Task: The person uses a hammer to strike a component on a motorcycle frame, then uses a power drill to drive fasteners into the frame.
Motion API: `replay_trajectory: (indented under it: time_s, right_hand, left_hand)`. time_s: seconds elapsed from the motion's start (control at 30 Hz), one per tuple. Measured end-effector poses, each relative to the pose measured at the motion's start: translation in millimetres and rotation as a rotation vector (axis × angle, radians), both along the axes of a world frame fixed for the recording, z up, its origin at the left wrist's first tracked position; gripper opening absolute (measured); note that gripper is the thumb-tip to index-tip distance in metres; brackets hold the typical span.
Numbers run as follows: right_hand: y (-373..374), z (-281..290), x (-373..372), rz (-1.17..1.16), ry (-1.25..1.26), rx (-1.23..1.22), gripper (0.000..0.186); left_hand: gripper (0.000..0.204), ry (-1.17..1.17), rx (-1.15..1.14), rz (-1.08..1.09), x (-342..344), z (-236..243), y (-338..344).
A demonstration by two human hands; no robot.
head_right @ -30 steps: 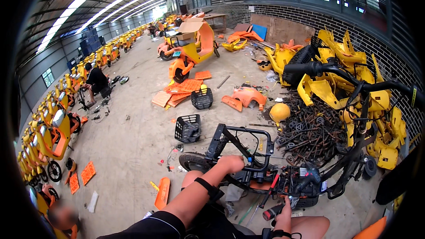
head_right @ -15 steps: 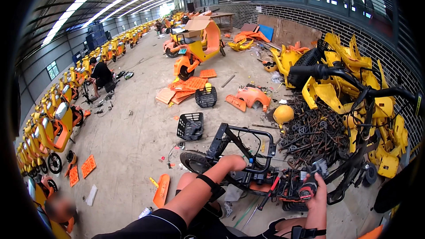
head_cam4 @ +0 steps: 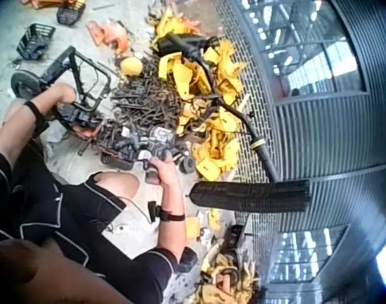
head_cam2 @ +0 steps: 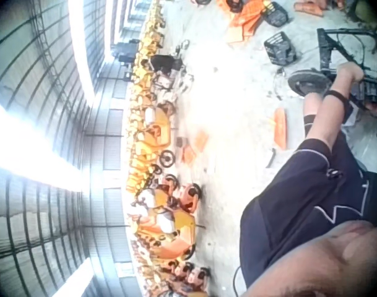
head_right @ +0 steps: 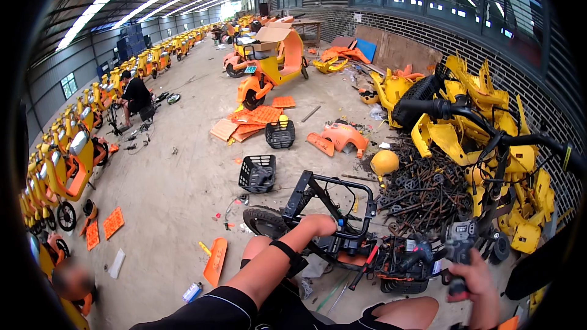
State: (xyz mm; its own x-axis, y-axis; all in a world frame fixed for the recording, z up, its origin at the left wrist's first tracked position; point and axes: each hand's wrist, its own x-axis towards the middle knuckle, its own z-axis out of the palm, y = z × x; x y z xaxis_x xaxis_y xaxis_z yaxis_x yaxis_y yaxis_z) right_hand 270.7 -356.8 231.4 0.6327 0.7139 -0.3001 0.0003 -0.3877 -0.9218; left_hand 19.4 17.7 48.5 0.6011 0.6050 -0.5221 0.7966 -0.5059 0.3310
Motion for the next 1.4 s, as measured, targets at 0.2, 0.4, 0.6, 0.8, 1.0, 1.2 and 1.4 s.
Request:
replay_trajectory:
  time_s: [0.2, 0.4, 0.6, 0.8, 1.0, 1.2, 1.4]
  right_hand:
    - [-75.8, 94.6, 36.0, 0.618, -1.66, -0.762, 0.023]
    - [-73.1, 26.1, 6.2, 0.4, -1.514, -0.655, 0.028]
    - [33.1, -63.8, -60.5, -0.096, -0.536, -0.117, 0.039]
    - [84.4, -332.6, -25.4, -0.285, 0.989, 0.218, 0.017]
    - [61.9, -524.2, -19.9, -0.675, 0.877, -0.229, 0.019]
    - [82.0, -471.6, -35.6, -0.418, 0.736, -0.223, 0.02]
    - [88.7, -428.3, -52.2, -0.397, 0.75, -0.158, 0.017]
  left_hand:
    - [0.05, -0.041, -0.011, 0.036, -3.9, 11.6, -6.7]
    - [0.05, -0.118, 0.013, 0.044, -1.9, 10.5, -11.9]
    - [0.049, -0.177, 0.11, 0.082, -10.7, -5.1, -6.9]
    - [0.047, -0.174, 0.173, 0.079, -7.2, -6.7, -13.7]
    - [0.045, -0.176, 0.137, 0.12, 1.2, 16.8, -20.8]
    - [0.043, -0.171, 0.21, 0.187, -12.9, 12.1, -24.5]
    - [0.043, -0.197, 0.229, 0.182, -4.9, 10.8, -29.9]
